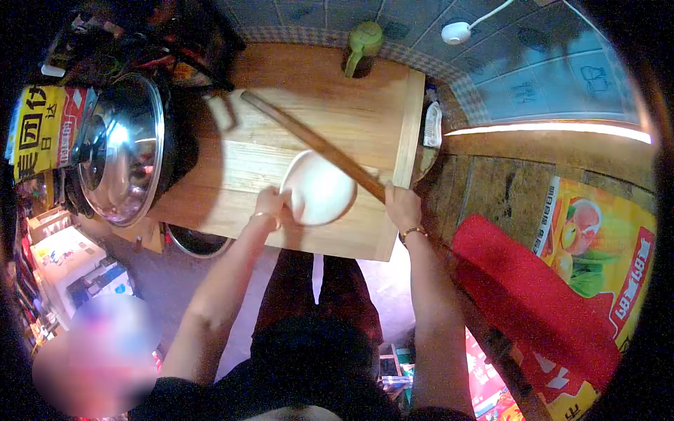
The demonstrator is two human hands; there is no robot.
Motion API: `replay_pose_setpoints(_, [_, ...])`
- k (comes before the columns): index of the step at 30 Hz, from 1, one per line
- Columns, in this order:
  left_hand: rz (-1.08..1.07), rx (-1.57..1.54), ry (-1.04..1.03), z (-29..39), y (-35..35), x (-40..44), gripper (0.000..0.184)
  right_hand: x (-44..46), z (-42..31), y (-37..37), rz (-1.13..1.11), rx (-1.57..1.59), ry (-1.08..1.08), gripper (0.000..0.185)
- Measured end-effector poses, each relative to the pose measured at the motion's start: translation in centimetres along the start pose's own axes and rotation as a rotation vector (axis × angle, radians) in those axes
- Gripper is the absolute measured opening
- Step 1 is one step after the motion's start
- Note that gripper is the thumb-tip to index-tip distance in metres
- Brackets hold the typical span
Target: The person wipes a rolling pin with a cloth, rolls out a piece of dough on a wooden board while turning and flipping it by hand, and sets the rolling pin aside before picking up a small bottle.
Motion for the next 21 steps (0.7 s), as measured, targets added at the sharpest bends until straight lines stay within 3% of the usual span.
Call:
replay_pose_setpoints(1, [0.001,-0.001,-0.001,-1.3,0.5,-0.5,0.022,0.0,-0.4,-0.2,0.001,0.000,0.002,0.056])
replay_pose_setpoints(3, [0.248,0.395,-0.367,0.4,3.1,-1.9,0.022,0.1,-2.6,-0.9,-0.062,-0.072,0.113,0.053])
replay_pose_setpoints(5, [0.604,0.418,-0.985,6.7,5.6,-7.9,0.023,0.0,-4.4,-1.0,-0.090,-0.058,0.119,0.048])
replay_pose_setpoints(7, [0.576,0.647,-1.203,8.5,5.7,-7.9,0.022,-0.4,-7.3,-0.2,0.001,-0.022,0.312,0.038])
replay_pose_setpoints(8, [0.568,0.692,-1.091,7.6,6.4,-6.1,0.019,-0.3,-7.3,-0.9,0.061,-0.062,0.381,0.026])
replay_pose_setpoints(9, [0.557,0.738,-0.980,6.1,7.0,-4.1,0.018,-0.7,-7.2,-1.1,0.055,-0.067,0.379,0.026])
replay_pose_setpoints(11, [0.655,0.783,-0.882,-0.3,8.5,-2.4,0.017,-2.4,-6.7,1.3,0.454,-0.267,0.266,0.017])
replay_pose_setpoints(15, [0.776,0.818,-0.699,-0.8,9.0,-1.2,0.022,-1.1,-4.7,-1.7,0.299,-0.244,0.208,0.017])
replay_pose_setpoints(16, [0.812,0.770,-0.770,1.4,8.9,-0.7,0.021,0.4,-4.8,-1.6,0.332,-0.180,0.217,0.015])
replay_pose_setpoints(21, [0.685,0.775,-0.660,8.9,8.8,5.3,0.020,7.1,-6.5,0.1,0.280,-0.043,0.262,0.018])
Point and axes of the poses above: each hand's wrist, its own x-axis towards the middle knuckle, its own y-axis out of the back of the hand, z = x × y, the point moved 8 cm from there along x, towards the middle knuckle
